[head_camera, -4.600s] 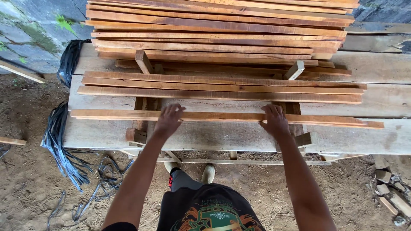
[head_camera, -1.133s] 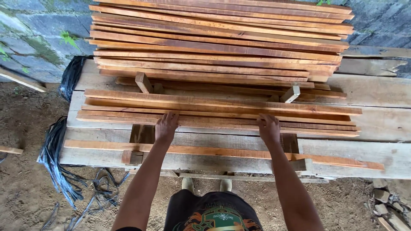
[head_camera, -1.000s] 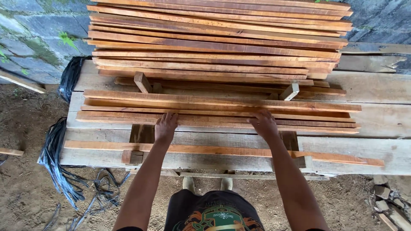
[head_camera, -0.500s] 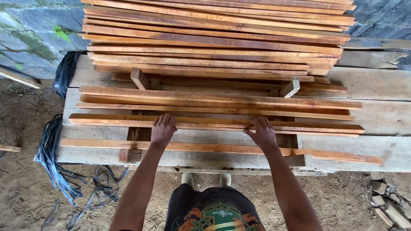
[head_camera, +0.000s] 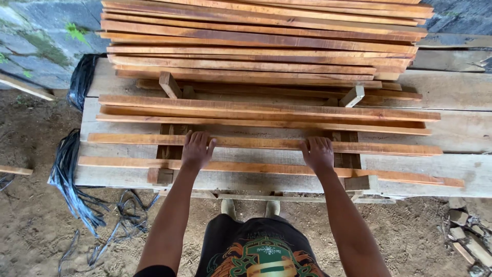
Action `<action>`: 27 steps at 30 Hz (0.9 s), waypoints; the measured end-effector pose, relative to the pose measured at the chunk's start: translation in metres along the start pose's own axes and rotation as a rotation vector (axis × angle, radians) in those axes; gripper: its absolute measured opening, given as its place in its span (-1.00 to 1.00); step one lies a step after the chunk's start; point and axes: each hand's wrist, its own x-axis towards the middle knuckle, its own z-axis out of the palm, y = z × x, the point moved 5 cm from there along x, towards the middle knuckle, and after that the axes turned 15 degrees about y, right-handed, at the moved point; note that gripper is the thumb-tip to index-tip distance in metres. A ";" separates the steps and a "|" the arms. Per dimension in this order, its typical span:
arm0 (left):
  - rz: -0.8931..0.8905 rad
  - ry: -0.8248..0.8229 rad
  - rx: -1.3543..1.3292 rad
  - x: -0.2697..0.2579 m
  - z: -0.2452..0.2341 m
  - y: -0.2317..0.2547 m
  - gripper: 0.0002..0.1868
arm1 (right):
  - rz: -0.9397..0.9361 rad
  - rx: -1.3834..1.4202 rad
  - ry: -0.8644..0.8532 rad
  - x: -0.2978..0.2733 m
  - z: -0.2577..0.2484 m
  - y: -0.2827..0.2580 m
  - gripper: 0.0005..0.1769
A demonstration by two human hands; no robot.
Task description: Bundling multiple long wooden planks together using plastic ties.
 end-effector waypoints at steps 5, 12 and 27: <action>0.009 -0.003 0.020 -0.015 -0.007 0.008 -0.56 | -0.002 0.026 -0.010 -0.010 -0.017 -0.004 -0.66; -0.030 0.048 0.035 -0.026 -0.041 0.029 -0.57 | 0.053 0.040 0.077 -0.032 -0.056 -0.021 -0.67; -0.093 -0.036 0.056 -0.039 -0.011 0.017 -0.70 | 0.081 0.021 -0.020 -0.034 -0.044 -0.013 -0.60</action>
